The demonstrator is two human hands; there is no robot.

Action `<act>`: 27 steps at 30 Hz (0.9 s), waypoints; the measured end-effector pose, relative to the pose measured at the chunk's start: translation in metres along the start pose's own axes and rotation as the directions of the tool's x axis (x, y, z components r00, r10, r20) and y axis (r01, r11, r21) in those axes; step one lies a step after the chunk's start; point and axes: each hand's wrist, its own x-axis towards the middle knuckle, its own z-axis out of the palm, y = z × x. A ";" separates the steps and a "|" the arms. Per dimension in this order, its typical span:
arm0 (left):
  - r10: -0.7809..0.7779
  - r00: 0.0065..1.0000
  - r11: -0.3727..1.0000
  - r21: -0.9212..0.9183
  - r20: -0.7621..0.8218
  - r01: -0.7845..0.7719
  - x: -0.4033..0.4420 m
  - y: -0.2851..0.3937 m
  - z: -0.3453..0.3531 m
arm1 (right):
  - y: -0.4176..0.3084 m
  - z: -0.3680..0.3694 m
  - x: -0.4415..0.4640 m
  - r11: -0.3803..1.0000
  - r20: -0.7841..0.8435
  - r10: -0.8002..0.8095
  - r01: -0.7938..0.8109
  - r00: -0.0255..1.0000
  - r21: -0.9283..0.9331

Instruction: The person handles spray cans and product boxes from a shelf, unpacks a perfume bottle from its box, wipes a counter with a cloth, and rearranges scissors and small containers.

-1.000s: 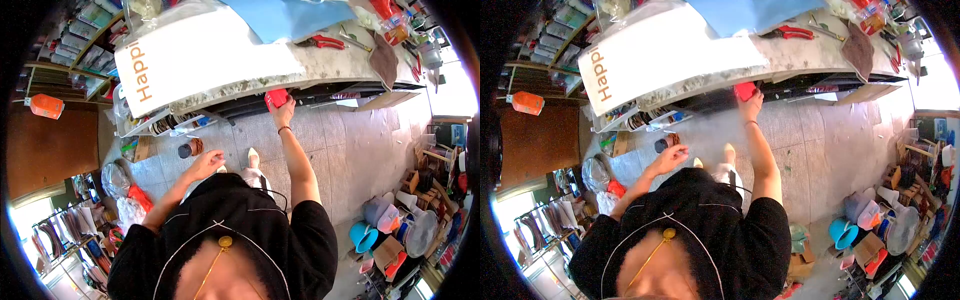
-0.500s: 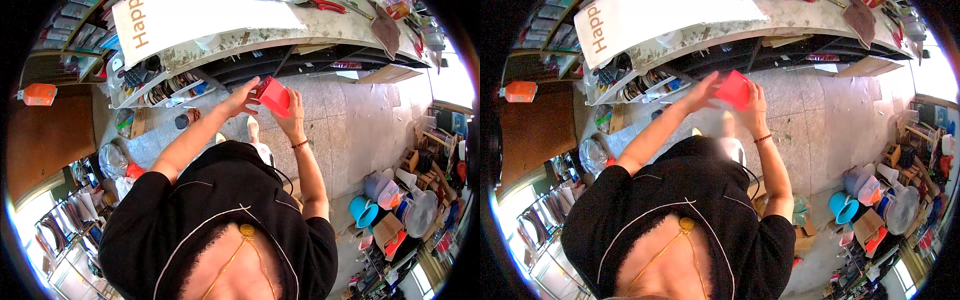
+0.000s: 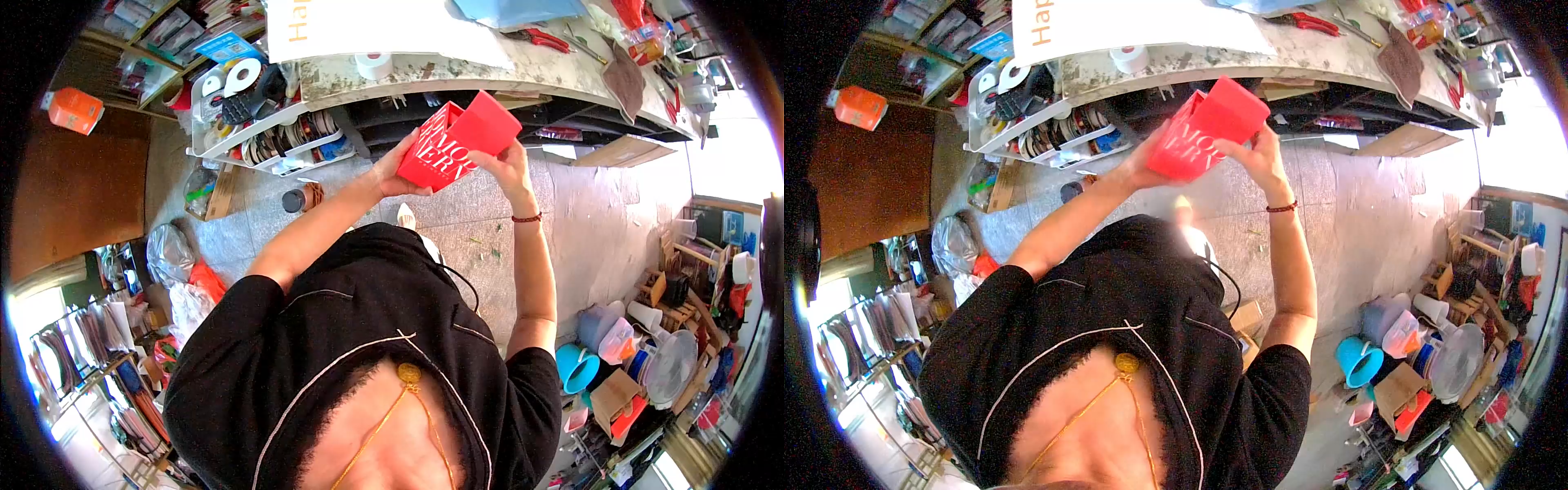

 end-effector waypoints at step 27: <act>0.378 0.925 0.847 0.387 0.043 -0.365 -0.035 0.046 0.015 | -0.083 0.073 -0.017 0.438 0.159 -0.550 0.445 0.820 -0.781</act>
